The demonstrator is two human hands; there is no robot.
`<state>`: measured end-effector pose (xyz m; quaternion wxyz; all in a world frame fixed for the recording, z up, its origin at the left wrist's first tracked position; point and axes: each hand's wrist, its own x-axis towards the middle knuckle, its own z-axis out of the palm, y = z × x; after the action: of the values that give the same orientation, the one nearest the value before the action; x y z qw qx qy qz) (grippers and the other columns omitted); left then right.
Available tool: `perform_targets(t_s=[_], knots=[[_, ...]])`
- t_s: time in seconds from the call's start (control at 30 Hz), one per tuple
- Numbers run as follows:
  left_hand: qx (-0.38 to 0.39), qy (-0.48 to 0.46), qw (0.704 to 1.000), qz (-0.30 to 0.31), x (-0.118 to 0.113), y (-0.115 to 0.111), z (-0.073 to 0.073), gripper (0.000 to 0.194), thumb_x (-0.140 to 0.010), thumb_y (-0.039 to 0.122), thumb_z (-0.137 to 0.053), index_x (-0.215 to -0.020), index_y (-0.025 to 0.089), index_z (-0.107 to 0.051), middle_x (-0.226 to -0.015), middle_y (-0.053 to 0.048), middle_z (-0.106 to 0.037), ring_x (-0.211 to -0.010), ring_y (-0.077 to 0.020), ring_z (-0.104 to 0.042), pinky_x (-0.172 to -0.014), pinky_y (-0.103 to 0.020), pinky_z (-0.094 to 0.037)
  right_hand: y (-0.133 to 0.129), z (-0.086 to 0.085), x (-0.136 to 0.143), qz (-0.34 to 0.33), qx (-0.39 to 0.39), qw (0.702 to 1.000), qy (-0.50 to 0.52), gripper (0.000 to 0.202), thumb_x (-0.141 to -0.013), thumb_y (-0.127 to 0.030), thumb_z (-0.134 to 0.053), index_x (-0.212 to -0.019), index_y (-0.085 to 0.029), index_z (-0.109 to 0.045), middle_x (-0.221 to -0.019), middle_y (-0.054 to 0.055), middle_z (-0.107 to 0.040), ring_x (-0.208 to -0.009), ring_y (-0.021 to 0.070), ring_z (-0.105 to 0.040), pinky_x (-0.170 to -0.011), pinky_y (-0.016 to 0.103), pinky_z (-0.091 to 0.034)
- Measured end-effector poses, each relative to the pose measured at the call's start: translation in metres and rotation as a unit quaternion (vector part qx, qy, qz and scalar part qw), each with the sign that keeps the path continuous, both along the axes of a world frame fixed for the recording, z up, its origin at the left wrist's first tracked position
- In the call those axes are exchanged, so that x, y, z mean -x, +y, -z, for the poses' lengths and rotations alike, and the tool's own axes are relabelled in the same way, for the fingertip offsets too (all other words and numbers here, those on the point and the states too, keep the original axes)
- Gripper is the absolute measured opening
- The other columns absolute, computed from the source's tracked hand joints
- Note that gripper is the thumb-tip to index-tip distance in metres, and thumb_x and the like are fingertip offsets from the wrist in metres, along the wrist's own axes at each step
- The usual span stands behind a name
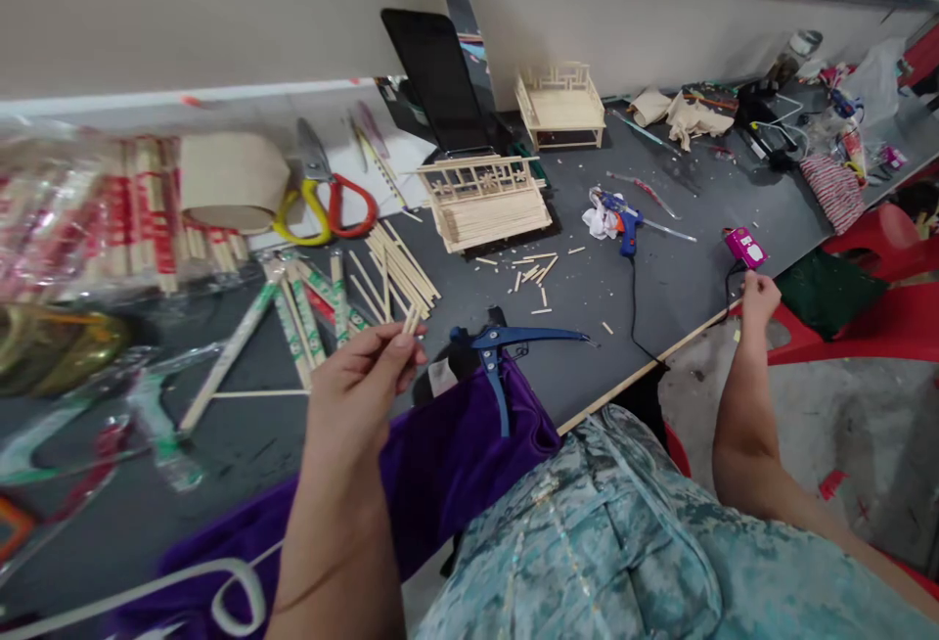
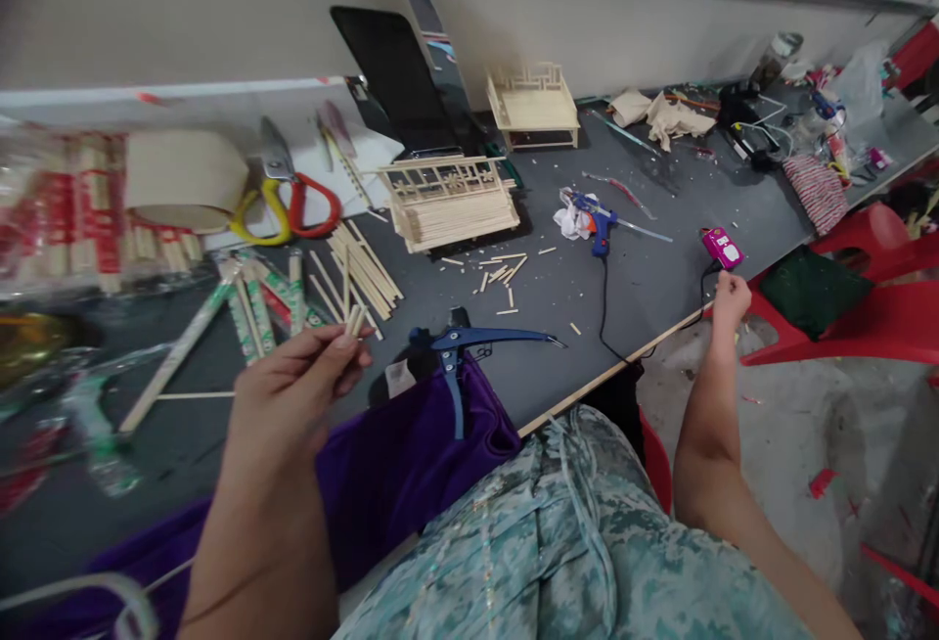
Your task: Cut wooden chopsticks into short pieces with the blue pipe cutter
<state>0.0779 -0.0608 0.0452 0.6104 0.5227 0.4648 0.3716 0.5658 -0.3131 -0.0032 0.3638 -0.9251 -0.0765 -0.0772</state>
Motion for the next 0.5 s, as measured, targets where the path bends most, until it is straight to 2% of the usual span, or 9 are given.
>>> perform_targets(t_s=[0.07,0.13,0.17,0.2,0.23,0.27,0.3,0.4,0.5], knots=[[0.004,-0.003,1.000,0.010,-0.002,-0.001,0.000,0.032,-0.072,0.039,-0.080,-0.088,0.013,-0.072,-0.058,0.002,-0.058,-0.042,-0.0047,-0.041,-0.040,-0.018,-0.025,0.014,-0.010,0.023,-0.043,0.049,0.998,0.006,0.035,-0.084,-0.051,-0.062,-0.071,-0.018,-0.062,-0.075,0.009,-0.068,-0.080,0.0233,-0.061,-0.073,0.032,-0.044],[0.007,-0.005,1.000,0.013,-0.001,-0.002,-0.001,0.032,-0.072,0.040,-0.080,-0.088,0.013,-0.072,-0.058,0.002,-0.058,-0.043,-0.0047,-0.041,-0.040,-0.018,-0.025,0.026,-0.020,0.054,-0.096,0.097,0.991,0.013,0.035,-0.085,-0.052,-0.064,-0.072,-0.019,-0.064,-0.078,0.009,-0.070,-0.081,0.0233,-0.062,-0.072,0.030,-0.041],[0.007,-0.004,1.000,0.014,-0.001,-0.002,-0.002,0.032,-0.072,0.040,-0.080,-0.088,0.013,-0.072,-0.058,0.002,-0.058,-0.043,-0.0047,-0.040,-0.040,-0.018,-0.025,0.030,-0.024,0.073,-0.173,0.185,0.967,0.022,0.037,-0.089,-0.054,-0.058,-0.076,-0.020,-0.065,-0.080,0.008,-0.071,-0.081,0.0224,-0.063,-0.070,0.029,-0.039],[0.006,-0.003,1.000,0.014,0.001,-0.003,-0.002,0.032,-0.072,0.040,-0.080,-0.088,0.013,-0.072,-0.058,0.002,-0.058,-0.043,-0.0046,-0.040,-0.040,-0.018,-0.025,0.033,-0.027,0.091,-0.259,0.273,0.925,0.052,0.039,-0.090,-0.056,-0.058,-0.076,-0.021,-0.065,-0.080,0.007,-0.071,-0.078,0.0215,-0.063,-0.067,0.028,-0.037],[0.005,-0.002,1.000,0.014,0.002,-0.003,-0.002,0.032,-0.073,0.040,-0.080,-0.089,0.013,-0.072,-0.059,0.002,-0.058,-0.043,-0.0045,-0.040,-0.040,-0.018,-0.025,0.034,-0.030,0.109,-0.349,0.352,0.863,0.096,0.038,-0.088,-0.056,-0.061,-0.073,-0.021,-0.065,-0.078,0.006,-0.071,-0.074,0.0207,-0.063,-0.064,0.027,-0.035],[0.004,0.000,1.000,0.014,0.004,-0.003,-0.002,0.032,-0.073,0.040,-0.080,-0.089,0.014,-0.072,-0.059,0.003,-0.058,-0.044,-0.0045,-0.039,-0.041,-0.019,-0.024,0.033,-0.031,0.126,-0.426,0.413,0.795,0.123,0.033,-0.086,-0.052,-0.066,-0.072,-0.021,-0.065,-0.077,0.006,-0.071,-0.073,0.0204,-0.063,-0.062,0.027,-0.033],[0.003,0.001,1.000,0.015,0.005,-0.003,-0.001,0.032,-0.074,0.041,-0.079,-0.090,0.014,-0.072,-0.060,0.003,-0.058,-0.043,-0.0045,-0.039,-0.041,-0.019,-0.024,0.031,-0.033,0.141,-0.471,0.448,0.752,0.110,0.029,-0.083,-0.047,-0.071,-0.072,-0.020,-0.064,-0.079,0.008,-0.072,-0.074,0.0209,-0.064,-0.061,0.027,-0.032],[0.007,0.005,1.000,0.017,0.006,-0.003,0.003,0.032,-0.075,0.042,-0.078,-0.090,0.014,-0.071,-0.060,0.003,-0.058,-0.043,-0.0048,-0.039,-0.041,-0.019,-0.024,0.023,-0.036,0.167,-0.499,0.448,0.736,0.090,0.014,-0.082,-0.029,-0.070,-0.074,-0.020,-0.064,-0.084,0.008,-0.073,-0.081,0.0207,-0.066,-0.063,0.027,-0.031],[0.018,0.005,1.000,0.024,0.005,-0.001,0.008,0.033,-0.075,0.044,-0.078,-0.091,0.015,-0.071,-0.060,0.003,-0.057,-0.044,-0.0048,-0.038,-0.042,-0.019,-0.023,0.024,-0.045,0.166,-0.503,0.434,0.743,0.080,0.012,-0.086,-0.021,-0.060,-0.074,-0.021,-0.062,-0.081,0.005,-0.072,-0.078,0.0180,-0.065,-0.063,0.026,-0.031]])
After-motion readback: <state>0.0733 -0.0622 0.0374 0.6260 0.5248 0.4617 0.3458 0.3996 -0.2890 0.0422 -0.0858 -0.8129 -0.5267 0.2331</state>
